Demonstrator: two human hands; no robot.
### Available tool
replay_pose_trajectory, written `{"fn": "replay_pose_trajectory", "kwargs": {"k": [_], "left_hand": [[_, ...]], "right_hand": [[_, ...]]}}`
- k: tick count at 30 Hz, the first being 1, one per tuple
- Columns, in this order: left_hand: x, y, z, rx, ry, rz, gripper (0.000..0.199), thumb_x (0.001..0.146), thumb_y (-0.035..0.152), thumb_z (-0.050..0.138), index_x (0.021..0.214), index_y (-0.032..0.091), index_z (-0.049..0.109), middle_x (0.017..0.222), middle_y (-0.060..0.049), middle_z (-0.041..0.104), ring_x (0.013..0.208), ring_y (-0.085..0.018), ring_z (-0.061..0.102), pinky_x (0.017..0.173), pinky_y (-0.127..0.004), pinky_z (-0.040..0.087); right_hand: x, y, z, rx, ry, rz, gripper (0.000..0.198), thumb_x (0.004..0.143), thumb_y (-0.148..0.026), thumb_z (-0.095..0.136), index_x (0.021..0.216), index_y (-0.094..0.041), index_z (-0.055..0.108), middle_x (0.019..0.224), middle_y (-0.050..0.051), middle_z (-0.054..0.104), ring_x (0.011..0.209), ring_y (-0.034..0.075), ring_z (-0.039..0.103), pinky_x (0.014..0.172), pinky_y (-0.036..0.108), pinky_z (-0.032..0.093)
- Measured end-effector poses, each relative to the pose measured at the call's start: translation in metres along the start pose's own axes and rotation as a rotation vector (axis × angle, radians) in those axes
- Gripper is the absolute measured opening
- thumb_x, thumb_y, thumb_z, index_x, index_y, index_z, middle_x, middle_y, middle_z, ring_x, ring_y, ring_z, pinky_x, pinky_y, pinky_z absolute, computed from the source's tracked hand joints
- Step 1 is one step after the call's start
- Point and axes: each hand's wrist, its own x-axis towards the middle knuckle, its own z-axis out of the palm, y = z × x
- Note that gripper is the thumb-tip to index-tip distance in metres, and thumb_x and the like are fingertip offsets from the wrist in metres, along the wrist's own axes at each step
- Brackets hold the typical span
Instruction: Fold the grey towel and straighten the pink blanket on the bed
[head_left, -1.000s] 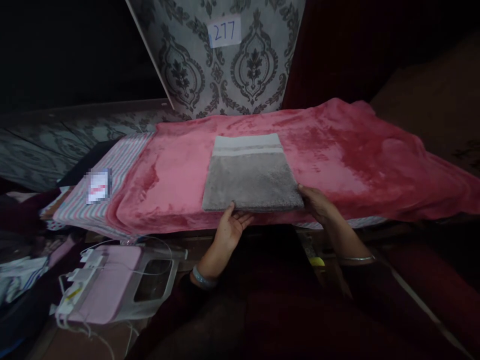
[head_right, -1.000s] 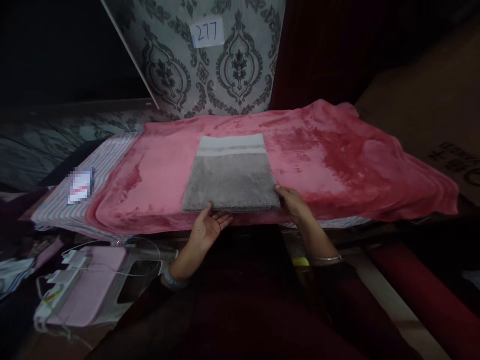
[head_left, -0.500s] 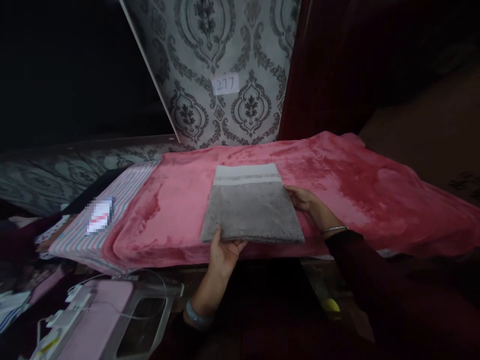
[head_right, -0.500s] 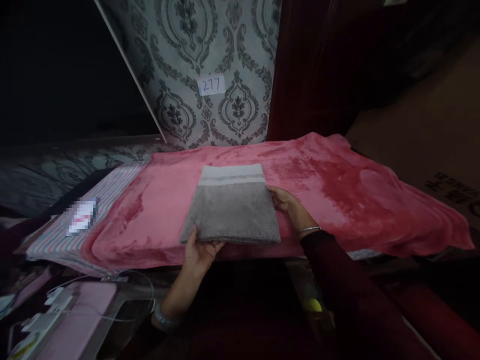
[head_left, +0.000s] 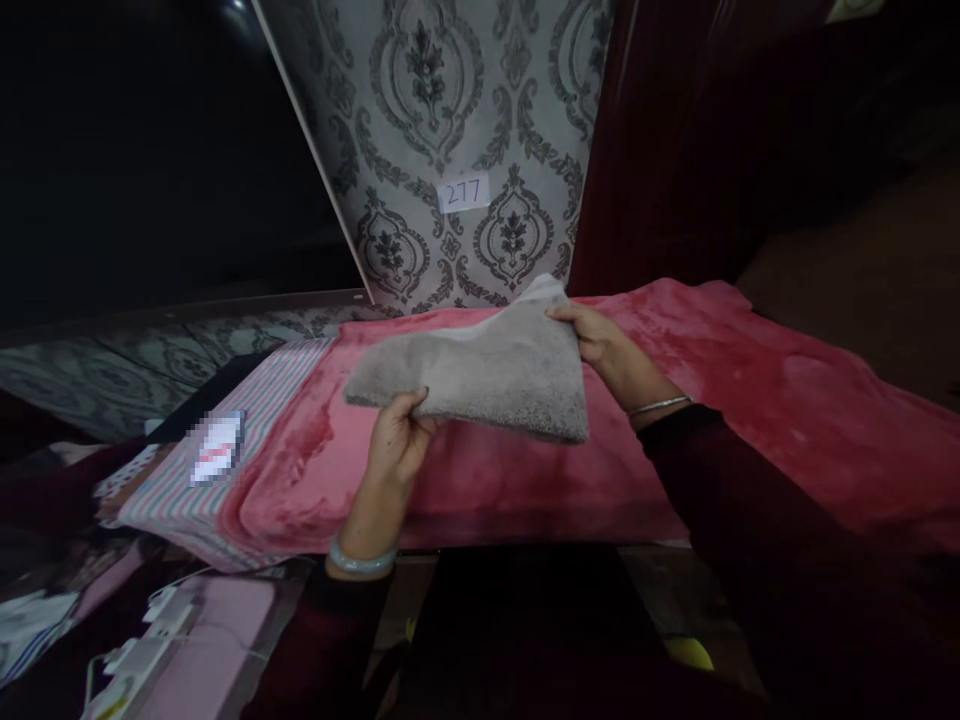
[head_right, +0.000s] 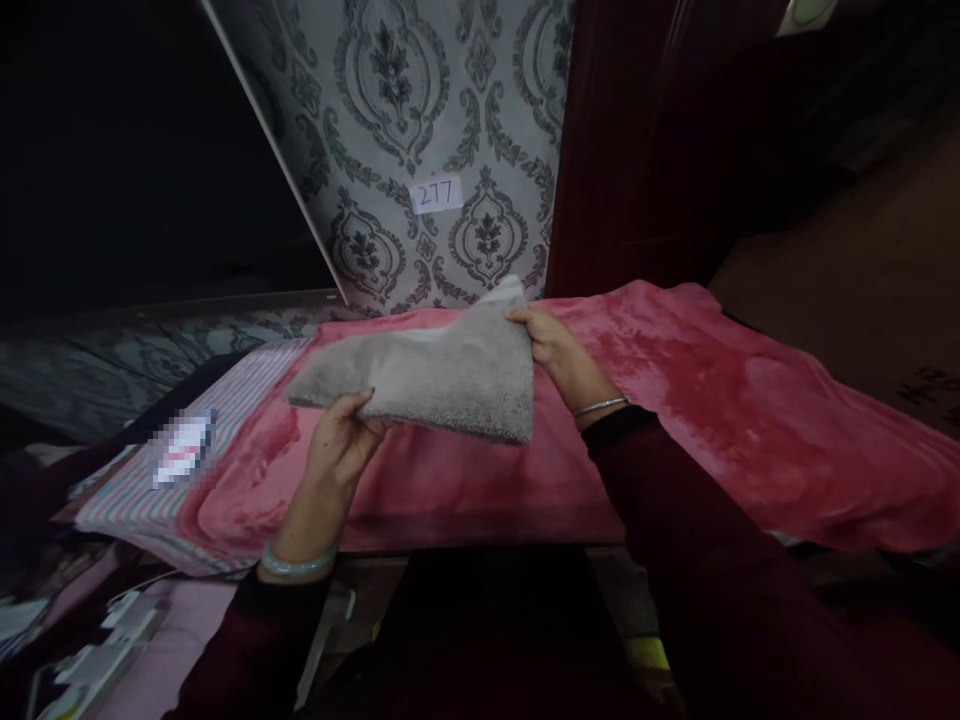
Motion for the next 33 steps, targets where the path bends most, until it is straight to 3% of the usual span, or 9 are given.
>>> {"fn": "replay_pose_trajectory", "kwargs": {"k": [4, 10, 15, 19, 24, 26, 28, 31, 33], "left_hand": [[-0.008, -0.011, -0.004, -0.009, -0.004, 0.018, 0.045, 0.073, 0.003, 0.068, 0.114, 0.021, 0.066, 0.107, -0.004, 0.077, 0.097, -0.02, 0.075, 0.091, -0.034, 0.063], [-0.026, -0.087, -0.046, -0.054, 0.236, -0.453, 0.028, 0.079, 0.002, 0.063, 0.098, 0.021, 0.058, 0.088, -0.002, 0.074, 0.095, -0.022, 0.075, 0.109, -0.052, 0.052], [-0.023, -0.1, -0.061, -0.104, 0.236, -0.482, 0.021, 0.081, 0.002, 0.062, 0.089, 0.021, 0.056, 0.087, -0.001, 0.072, 0.09, -0.02, 0.073, 0.113, -0.057, 0.047], [-0.019, -0.1, -0.058, -0.114, 0.248, -0.49, 0.021, 0.081, 0.001, 0.06, 0.089, 0.02, 0.057, 0.086, -0.002, 0.069, 0.095, -0.021, 0.072, 0.113, -0.059, 0.047], [-0.033, -0.099, -0.074, -0.14, 0.198, -0.476, 0.017, 0.078, 0.003, 0.062, 0.08, 0.019, 0.057, 0.086, -0.006, 0.07, 0.102, -0.025, 0.072, 0.112, -0.054, 0.049], [-0.044, -0.09, -0.09, -0.081, 0.115, -0.497, 0.009, 0.081, 0.009, 0.064, 0.08, 0.017, 0.06, 0.092, -0.012, 0.074, 0.103, -0.029, 0.074, 0.107, -0.052, 0.053], [-0.054, -0.077, -0.103, 0.07, -0.002, -0.525, 0.005, 0.084, 0.019, 0.066, 0.085, 0.014, 0.065, 0.091, -0.016, 0.076, 0.091, -0.03, 0.076, 0.092, -0.049, 0.06], [-0.058, -0.059, -0.095, 0.353, -0.133, -0.41, 0.017, 0.086, 0.03, 0.069, 0.09, 0.013, 0.072, 0.076, -0.012, 0.076, 0.064, -0.025, 0.073, 0.07, -0.038, 0.061], [-0.05, -0.056, -0.068, 0.459, -0.16, -0.211, 0.014, 0.085, 0.026, 0.072, 0.093, 0.015, 0.075, 0.082, -0.011, 0.078, 0.077, -0.025, 0.075, 0.08, -0.037, 0.06]], "right_hand": [[-0.002, -0.009, 0.0, 0.04, 0.007, -0.039, 0.039, 0.074, -0.01, 0.067, 0.109, -0.026, 0.068, 0.093, 0.001, 0.075, 0.088, 0.021, 0.071, 0.083, 0.034, 0.063], [-0.046, 0.072, -0.033, -0.063, 0.238, 0.306, 0.028, 0.078, -0.008, 0.056, 0.101, -0.018, 0.069, 0.074, 0.003, 0.072, 0.068, 0.02, 0.068, 0.071, 0.033, 0.061], [-0.101, 0.111, -0.045, -0.04, 0.193, 0.345, 0.015, 0.083, -0.019, 0.063, 0.096, -0.02, 0.069, 0.09, 0.007, 0.075, 0.088, 0.024, 0.072, 0.085, 0.037, 0.061], [-0.139, 0.119, -0.036, -0.079, 0.115, 0.255, 0.039, 0.075, -0.025, 0.076, 0.113, -0.022, 0.067, 0.109, 0.006, 0.076, 0.105, 0.026, 0.07, 0.099, 0.041, 0.057], [-0.159, 0.121, -0.038, -0.198, 0.115, 0.158, 0.056, 0.073, -0.031, 0.078, 0.126, -0.025, 0.063, 0.117, 0.004, 0.074, 0.106, 0.026, 0.069, 0.094, 0.041, 0.059], [-0.162, 0.116, -0.047, -0.386, 0.137, 0.169, 0.059, 0.076, -0.035, 0.076, 0.132, -0.024, 0.062, 0.109, 0.006, 0.075, 0.101, 0.029, 0.07, 0.09, 0.045, 0.06], [-0.163, 0.107, -0.055, -0.667, 0.222, 0.137, 0.059, 0.08, -0.038, 0.073, 0.135, -0.02, 0.064, 0.102, 0.01, 0.075, 0.098, 0.033, 0.07, 0.093, 0.052, 0.058], [-0.156, 0.091, -0.053, -1.01, 0.289, -0.109, 0.055, 0.089, -0.041, 0.063, 0.139, -0.017, 0.064, 0.125, 0.016, 0.07, 0.118, 0.037, 0.064, 0.111, 0.057, 0.045], [-0.146, 0.085, -0.039, -1.126, 0.218, -0.298, 0.056, 0.096, -0.043, 0.054, 0.146, -0.019, 0.059, 0.147, 0.014, 0.058, 0.138, 0.036, 0.051, 0.12, 0.055, 0.035]]}}
